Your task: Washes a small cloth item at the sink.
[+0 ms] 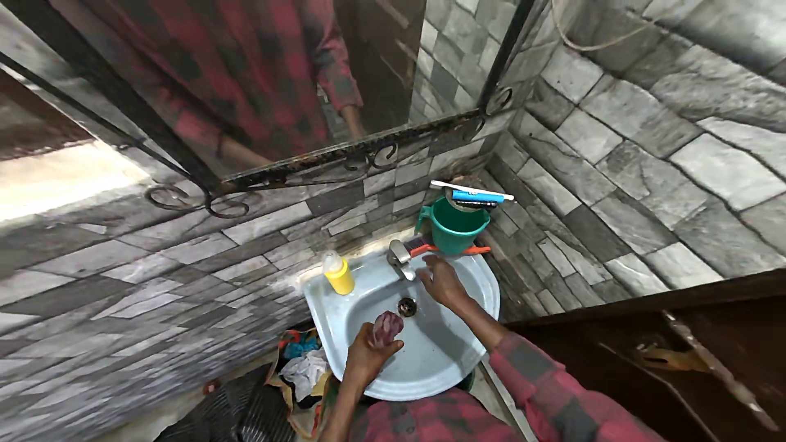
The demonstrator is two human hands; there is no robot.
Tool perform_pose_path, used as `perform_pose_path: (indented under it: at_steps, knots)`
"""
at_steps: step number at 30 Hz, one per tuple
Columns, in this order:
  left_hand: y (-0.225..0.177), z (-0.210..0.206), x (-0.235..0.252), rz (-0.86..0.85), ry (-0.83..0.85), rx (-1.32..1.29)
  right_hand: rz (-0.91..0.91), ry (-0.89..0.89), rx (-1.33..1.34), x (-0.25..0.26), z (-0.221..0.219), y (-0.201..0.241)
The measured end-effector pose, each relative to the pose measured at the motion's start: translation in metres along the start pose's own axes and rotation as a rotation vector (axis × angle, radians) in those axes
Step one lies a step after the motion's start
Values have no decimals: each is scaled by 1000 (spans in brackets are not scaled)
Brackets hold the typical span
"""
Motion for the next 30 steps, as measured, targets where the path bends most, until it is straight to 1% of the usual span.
perform_pose_path:
  at_steps: [2,4,6,11,17,19,22,25,27,28,29,30]
  knots:
    - [1,0,-2,0,5,5,31,-63,-26,18,1,16]
    - [2,0,-3,4,8,4,62,-64,-70,31,-1,30]
    - [3,2,-4,5,-3,14,87,-47,-136,44,-8,35]
    - [10,9,-7,9,-34,-5,119,29,-213,52,-10,34]
    - [21,13,-2,34,-44,-27,161,55,-184,62,-4,22]
    - [22,11,-1,39,-35,-37,156,34,-188,62,-2,22]
    - [23,9,1,43,-16,-44,143,-93,-159,55,-4,21]
    - [22,7,-1,53,-6,-39,44,-253,-75,38,-7,3]
    - [24,10,-3,56,-11,-30,-69,-338,68,23,-7,-15]
    - [27,12,-4,59,-16,-28,-148,-344,170,16,-11,-25]
    - [29,13,-5,68,-21,-26,-266,-322,321,8,-20,-36]
    - [31,14,-6,82,-24,-27,-414,-262,519,1,-37,-48]
Point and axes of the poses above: each hand's wrist, its own x-axis towards the middle knuckle, its own z-axis out of the back of the hand, y = z × x, the point moved 6 cm from there along x, towards the middle knuckle, and after that the axes turned 9 degrees about -x, right-handed, at the moved point
